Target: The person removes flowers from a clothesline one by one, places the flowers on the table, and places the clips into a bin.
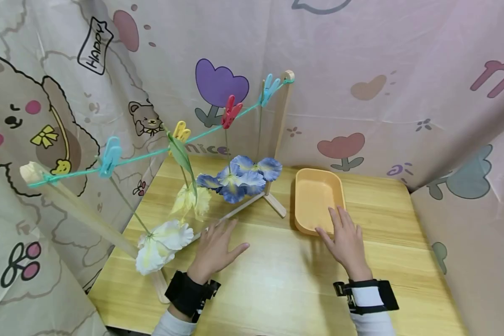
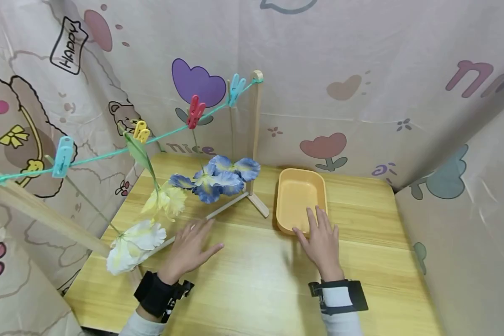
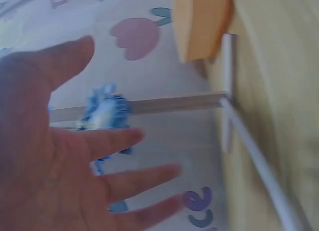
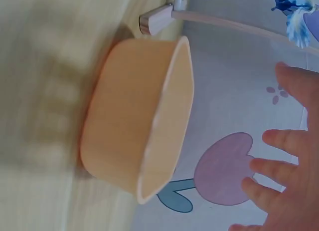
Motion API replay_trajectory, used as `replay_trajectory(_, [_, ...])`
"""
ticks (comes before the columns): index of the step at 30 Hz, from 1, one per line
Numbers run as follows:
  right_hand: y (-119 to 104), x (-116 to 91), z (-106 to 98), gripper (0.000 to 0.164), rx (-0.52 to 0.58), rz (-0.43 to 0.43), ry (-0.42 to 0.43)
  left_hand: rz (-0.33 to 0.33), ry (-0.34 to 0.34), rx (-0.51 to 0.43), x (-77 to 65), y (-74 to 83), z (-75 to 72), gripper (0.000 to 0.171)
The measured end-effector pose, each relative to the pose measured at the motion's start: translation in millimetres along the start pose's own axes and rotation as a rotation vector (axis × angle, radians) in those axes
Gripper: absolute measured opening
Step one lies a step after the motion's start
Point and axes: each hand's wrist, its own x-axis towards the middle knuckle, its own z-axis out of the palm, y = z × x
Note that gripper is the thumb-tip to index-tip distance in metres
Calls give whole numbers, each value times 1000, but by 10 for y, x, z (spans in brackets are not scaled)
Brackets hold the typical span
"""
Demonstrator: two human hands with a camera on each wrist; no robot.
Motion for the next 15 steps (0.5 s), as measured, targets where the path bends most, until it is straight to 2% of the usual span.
replay_trajectory(6, [76,198,-130,70,23,-58,-67,87,-139,-176,12,119,-202,67])
replay_trajectory(8, [95,296,-179,69,36,-83,-73,115,-150,-223,53,167,-259,62])
replay_trajectory(11, [96,446,-256,68,68,-111,-73,152,-90,-276,139,235,-324,53])
replay_trajectory(15, [36,656,-394,68,113,-140,-72,195,71,-359,287,306,-370,44])
